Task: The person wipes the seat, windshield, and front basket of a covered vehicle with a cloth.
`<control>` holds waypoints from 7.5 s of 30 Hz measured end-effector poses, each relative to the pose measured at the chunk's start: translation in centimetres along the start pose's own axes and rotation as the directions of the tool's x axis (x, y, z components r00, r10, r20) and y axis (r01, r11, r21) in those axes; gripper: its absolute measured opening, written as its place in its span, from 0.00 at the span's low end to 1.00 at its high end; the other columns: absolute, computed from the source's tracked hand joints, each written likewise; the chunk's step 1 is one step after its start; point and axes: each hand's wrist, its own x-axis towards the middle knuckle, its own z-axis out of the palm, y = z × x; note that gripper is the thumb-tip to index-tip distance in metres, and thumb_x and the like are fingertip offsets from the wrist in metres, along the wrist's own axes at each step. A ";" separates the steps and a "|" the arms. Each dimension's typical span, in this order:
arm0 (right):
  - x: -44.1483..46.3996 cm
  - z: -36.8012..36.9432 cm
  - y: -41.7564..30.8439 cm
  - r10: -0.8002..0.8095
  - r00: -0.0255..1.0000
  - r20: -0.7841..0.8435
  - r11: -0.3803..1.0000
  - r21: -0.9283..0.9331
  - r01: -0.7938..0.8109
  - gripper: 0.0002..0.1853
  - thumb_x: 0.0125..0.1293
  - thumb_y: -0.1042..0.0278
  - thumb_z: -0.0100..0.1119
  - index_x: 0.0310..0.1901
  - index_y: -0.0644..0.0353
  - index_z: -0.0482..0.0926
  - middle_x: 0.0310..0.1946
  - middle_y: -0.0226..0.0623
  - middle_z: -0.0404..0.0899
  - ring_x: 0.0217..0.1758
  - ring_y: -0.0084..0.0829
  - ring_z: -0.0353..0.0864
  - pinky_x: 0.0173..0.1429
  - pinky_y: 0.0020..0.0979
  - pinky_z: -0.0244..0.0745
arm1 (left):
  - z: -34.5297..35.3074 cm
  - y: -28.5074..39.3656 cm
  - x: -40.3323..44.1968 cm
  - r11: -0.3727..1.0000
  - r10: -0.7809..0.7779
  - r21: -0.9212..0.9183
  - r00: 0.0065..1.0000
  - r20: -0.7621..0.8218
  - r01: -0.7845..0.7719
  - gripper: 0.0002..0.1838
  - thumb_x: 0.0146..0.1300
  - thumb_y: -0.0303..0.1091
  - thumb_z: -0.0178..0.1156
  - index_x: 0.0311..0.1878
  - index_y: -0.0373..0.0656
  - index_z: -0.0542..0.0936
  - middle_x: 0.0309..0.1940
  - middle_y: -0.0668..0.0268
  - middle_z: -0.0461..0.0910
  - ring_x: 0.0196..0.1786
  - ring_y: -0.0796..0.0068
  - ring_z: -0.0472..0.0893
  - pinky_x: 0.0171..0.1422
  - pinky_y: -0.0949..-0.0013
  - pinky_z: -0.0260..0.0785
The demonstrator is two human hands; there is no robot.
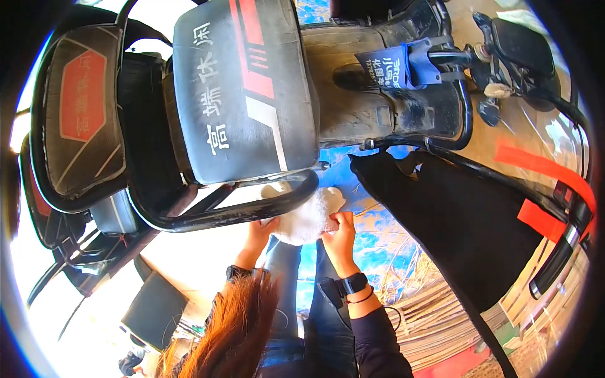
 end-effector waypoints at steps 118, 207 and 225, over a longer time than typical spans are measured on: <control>-20.6 -16.1 -30.3 -0.607 0.793 0.043 0.785 0.185 0.591 0.24 0.39 0.79 0.59 0.44 0.65 0.69 0.35 0.39 0.74 0.39 0.28 0.74 0.44 0.27 0.68 | -9.7 29.3 -29.0 0.847 0.460 -0.074 0.656 0.599 -0.526 0.21 0.57 0.32 0.53 0.53 0.33 0.66 0.49 0.64 0.70 0.50 0.77 0.67 0.56 0.72 0.58; -47.9 -40.4 -29.9 -0.750 -0.547 -0.371 0.585 -0.759 -0.287 0.30 0.44 0.87 0.51 0.53 0.69 0.58 0.45 0.46 0.66 0.44 0.38 0.71 0.54 0.36 0.65 | -5.9 32.7 -42.6 0.725 0.541 -0.540 -0.133 0.831 -0.427 0.16 0.56 0.45 0.48 0.32 0.39 0.71 0.26 0.63 0.69 0.32 0.66 0.67 0.36 0.64 0.61; -46.1 -39.0 2.6 -0.008 -0.075 -0.997 0.967 -0.027 0.252 0.37 0.37 0.89 0.38 0.58 0.65 0.53 0.47 0.49 0.64 0.50 0.39 0.67 0.57 0.35 0.59 | 29.8 23.6 -65.3 0.909 0.414 -0.207 0.834 0.365 -0.361 0.18 0.60 0.43 0.42 0.29 0.35 0.69 0.20 0.62 0.70 0.24 0.65 0.70 0.29 0.66 0.64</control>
